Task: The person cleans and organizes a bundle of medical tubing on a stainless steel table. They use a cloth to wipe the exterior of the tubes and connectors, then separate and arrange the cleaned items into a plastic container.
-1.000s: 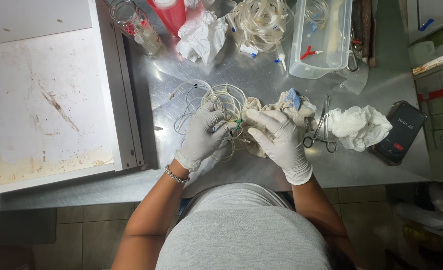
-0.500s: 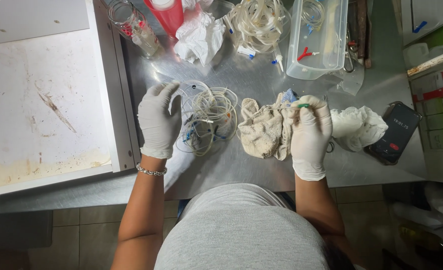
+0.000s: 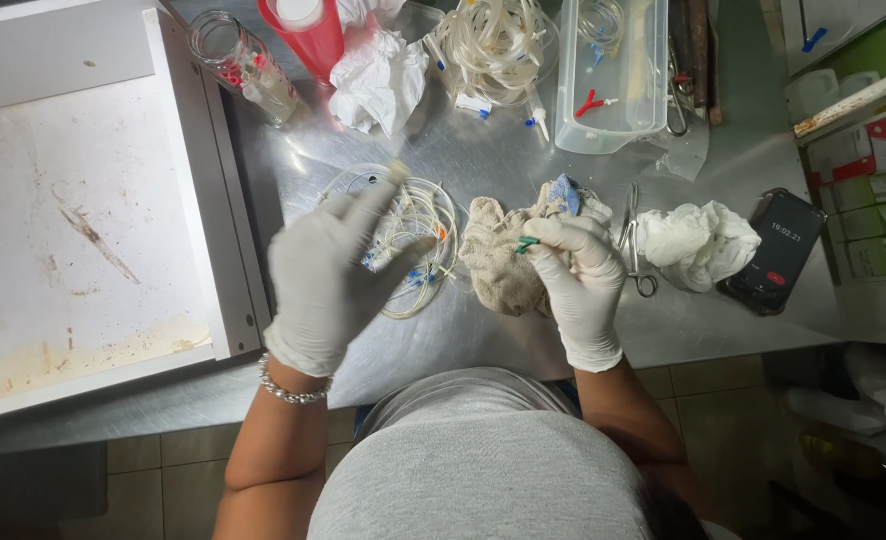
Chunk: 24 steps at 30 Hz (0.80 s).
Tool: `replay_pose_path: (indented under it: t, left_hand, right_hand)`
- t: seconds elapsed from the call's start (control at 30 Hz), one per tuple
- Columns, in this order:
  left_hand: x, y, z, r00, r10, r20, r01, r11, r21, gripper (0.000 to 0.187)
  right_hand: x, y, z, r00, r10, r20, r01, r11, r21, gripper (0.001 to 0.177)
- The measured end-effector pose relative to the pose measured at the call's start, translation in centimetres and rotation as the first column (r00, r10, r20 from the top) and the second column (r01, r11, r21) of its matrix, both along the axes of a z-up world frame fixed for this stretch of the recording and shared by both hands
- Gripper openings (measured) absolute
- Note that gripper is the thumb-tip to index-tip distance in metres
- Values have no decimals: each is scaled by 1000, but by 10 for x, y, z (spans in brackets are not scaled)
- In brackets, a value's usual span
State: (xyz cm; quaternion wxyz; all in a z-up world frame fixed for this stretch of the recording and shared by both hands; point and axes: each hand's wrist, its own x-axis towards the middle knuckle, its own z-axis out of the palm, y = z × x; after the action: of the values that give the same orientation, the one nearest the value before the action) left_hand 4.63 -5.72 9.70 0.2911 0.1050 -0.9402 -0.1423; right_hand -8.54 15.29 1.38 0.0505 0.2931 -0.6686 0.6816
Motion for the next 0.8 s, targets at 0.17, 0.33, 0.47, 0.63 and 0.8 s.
replay_pose_path:
  t: [0.17,0.33,0.47,0.63,0.8]
  left_hand:
    - [-15,30,-39,961,-271,56,268,962,56,40]
    - [-9,8,-29,980,-199,-12,198,963,181,30]
    - [3,-3,22,923,-88,-376,271,840,470,18]
    - [-9,-10,80,749,-99,-655,486,754,442,13]
    - [-29,-12,76,826,-225,-517,494,730,472,32]
  right_hand:
    - [22,-10,-6,988,135,-77,-134,991,21,27]
    - [-14,9,-5,998,55,-14,-53,988,144,28]
    - [-53,16,-4,971,-232,53,131,709,693,46]
    - [-78,31,-48,951,-203,-234,307,518,798,29]
    - [-64,38,-5,899,-384,210,187,771,609,24]
